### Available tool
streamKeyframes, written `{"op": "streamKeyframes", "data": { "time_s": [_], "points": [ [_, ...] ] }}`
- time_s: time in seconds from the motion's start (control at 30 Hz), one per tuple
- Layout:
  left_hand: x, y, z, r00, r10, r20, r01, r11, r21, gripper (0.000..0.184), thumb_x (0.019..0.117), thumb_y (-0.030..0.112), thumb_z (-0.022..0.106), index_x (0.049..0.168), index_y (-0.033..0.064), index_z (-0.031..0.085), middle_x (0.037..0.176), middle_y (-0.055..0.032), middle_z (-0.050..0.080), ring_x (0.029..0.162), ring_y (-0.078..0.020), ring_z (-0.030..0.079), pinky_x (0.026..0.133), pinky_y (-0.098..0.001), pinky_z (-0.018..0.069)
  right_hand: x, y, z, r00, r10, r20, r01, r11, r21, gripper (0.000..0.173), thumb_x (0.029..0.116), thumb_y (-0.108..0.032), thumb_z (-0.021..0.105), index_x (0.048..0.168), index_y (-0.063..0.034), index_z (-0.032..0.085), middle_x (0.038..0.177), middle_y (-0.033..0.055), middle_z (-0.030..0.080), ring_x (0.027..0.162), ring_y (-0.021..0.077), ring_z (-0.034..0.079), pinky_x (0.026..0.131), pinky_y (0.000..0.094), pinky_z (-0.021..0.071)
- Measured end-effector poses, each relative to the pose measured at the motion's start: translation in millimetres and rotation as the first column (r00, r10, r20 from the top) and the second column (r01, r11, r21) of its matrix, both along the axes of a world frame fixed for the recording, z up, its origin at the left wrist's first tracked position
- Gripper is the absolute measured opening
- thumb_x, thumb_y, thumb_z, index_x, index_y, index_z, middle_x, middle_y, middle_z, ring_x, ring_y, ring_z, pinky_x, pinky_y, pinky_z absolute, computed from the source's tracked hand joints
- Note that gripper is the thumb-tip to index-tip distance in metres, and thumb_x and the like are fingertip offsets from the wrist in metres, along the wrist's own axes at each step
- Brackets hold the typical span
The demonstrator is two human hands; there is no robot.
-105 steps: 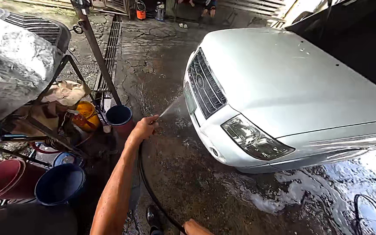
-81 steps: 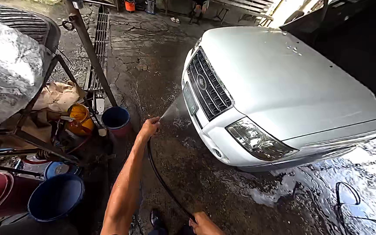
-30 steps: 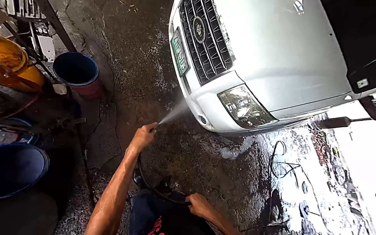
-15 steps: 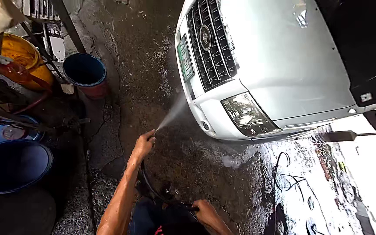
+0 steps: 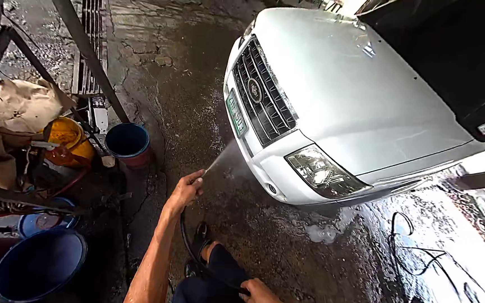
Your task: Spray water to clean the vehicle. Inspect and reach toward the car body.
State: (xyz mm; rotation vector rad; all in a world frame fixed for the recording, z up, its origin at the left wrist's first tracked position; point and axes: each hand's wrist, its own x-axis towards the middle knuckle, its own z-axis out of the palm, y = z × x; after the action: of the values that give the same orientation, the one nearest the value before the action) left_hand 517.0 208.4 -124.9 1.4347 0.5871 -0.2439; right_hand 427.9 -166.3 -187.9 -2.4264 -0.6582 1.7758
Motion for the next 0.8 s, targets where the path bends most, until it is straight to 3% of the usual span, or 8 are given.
{"op": "streamKeyframes", "data": {
  "time_s": [0.07, 0.17, 0.23, 0.33, 0.47, 0.57, 0.7, 0.8],
  "points": [
    [18, 15, 13, 1.000, -0.002, 0.000, 0.002, 0.999, 0.051, 0.043, 0.1120, 0.024, 0.043, 0.155, 0.0213, 0.047, 0.073, -0.0029, 0.060, 0.045, -0.0069, 0.040, 0.041, -0.0224, 0.0323, 19, 23, -1, 0.999, -0.039, -0.006, 0.039, 0.998, 0.049, 0.032, 0.1034, -0.026, 0.057, 0.116, 0.0005, 0.070, 0.115, 0.0250, 0.070, 0.115, 0.0406, 0.065, 0.100, 0.0599, 0.0482],
    [52, 30, 32, 0.967, -0.242, -0.075, 0.250, 0.958, 0.142, 0.045, 0.1117, 0.024, 0.043, 0.157, 0.0228, 0.043, 0.078, -0.0032, 0.061, 0.048, -0.0084, 0.043, 0.045, -0.0246, 0.0356, 49, 53, -5, 0.997, -0.005, -0.083, 0.017, 0.989, 0.148, 0.031, 0.1038, -0.021, 0.058, 0.115, 0.0051, 0.070, 0.116, 0.0281, 0.070, 0.116, 0.0428, 0.064, 0.103, 0.0594, 0.0460],
    [84, 44, 38, 0.945, -0.314, -0.091, 0.326, 0.925, 0.194, 0.045, 0.1116, 0.025, 0.043, 0.156, 0.0244, 0.044, 0.079, -0.0034, 0.062, 0.048, -0.0081, 0.044, 0.044, -0.0243, 0.0361, 65, 71, -18, 0.994, 0.005, -0.111, 0.023, 0.966, 0.256, 0.029, 0.1028, -0.017, 0.059, 0.111, 0.0087, 0.070, 0.113, 0.0311, 0.070, 0.114, 0.0460, 0.065, 0.104, 0.0617, 0.0452],
    [142, 73, 42, 0.946, -0.309, -0.102, 0.325, 0.884, 0.336, 0.043, 0.1113, 0.026, 0.044, 0.154, 0.0238, 0.048, 0.087, -0.0059, 0.067, 0.054, -0.0098, 0.049, 0.051, -0.0277, 0.0421, 111, 117, -11, 0.989, -0.027, -0.143, 0.063, 0.965, 0.254, 0.033, 0.1044, -0.021, 0.058, 0.114, 0.0076, 0.070, 0.116, 0.0305, 0.069, 0.117, 0.0449, 0.063, 0.106, 0.0603, 0.0443],
    [203, 97, 68, 0.853, -0.496, -0.163, 0.519, 0.770, 0.371, 0.044, 0.1112, 0.026, 0.045, 0.155, 0.0259, 0.046, 0.093, -0.0073, 0.067, 0.058, -0.0113, 0.053, 0.055, -0.0296, 0.0460, 165, 165, -9, 0.985, 0.029, -0.168, 0.018, 0.963, 0.268, 0.033, 0.1042, -0.021, 0.058, 0.115, 0.0076, 0.070, 0.119, 0.0302, 0.068, 0.120, 0.0444, 0.062, 0.107, 0.0593, 0.0435],
    [235, 131, 73, 0.925, -0.377, -0.037, 0.359, 0.841, 0.406, 0.042, 0.1100, 0.025, 0.048, 0.151, 0.0242, 0.052, 0.087, -0.0073, 0.066, 0.056, -0.0117, 0.051, 0.053, -0.0301, 0.0442, 195, 200, -1, 0.987, 0.002, -0.160, 0.041, 0.963, 0.267, 0.033, 0.1055, -0.021, 0.056, 0.115, 0.0080, 0.069, 0.117, 0.0304, 0.068, 0.118, 0.0447, 0.063, 0.106, 0.0595, 0.0451],
    [272, 198, 65, 0.977, -0.187, 0.104, 0.109, 0.854, 0.509, 0.039, 0.1096, 0.024, 0.050, 0.149, 0.0225, 0.055, 0.091, -0.0104, 0.070, 0.061, -0.0186, 0.059, 0.057, -0.0383, 0.0515, 236, 252, 8, 0.991, -0.096, -0.092, 0.115, 0.966, 0.232, 0.030, 0.1039, -0.021, 0.055, 0.114, 0.0037, 0.069, 0.114, 0.0272, 0.069, 0.116, 0.0421, 0.064, 0.102, 0.0598, 0.0477],
    [293, 231, 68, 0.983, -0.162, 0.089, 0.093, 0.851, 0.517, 0.039, 0.1096, 0.023, 0.050, 0.148, 0.0215, 0.055, 0.086, -0.0111, 0.068, 0.060, -0.0196, 0.058, 0.057, -0.0400, 0.0511, 262, 287, 12, 0.992, -0.090, -0.086, 0.106, 0.972, 0.211, 0.029, 0.1041, -0.020, 0.055, 0.115, 0.0030, 0.069, 0.113, 0.0266, 0.069, 0.113, 0.0418, 0.065, 0.100, 0.0602, 0.0480]
  ]
}}
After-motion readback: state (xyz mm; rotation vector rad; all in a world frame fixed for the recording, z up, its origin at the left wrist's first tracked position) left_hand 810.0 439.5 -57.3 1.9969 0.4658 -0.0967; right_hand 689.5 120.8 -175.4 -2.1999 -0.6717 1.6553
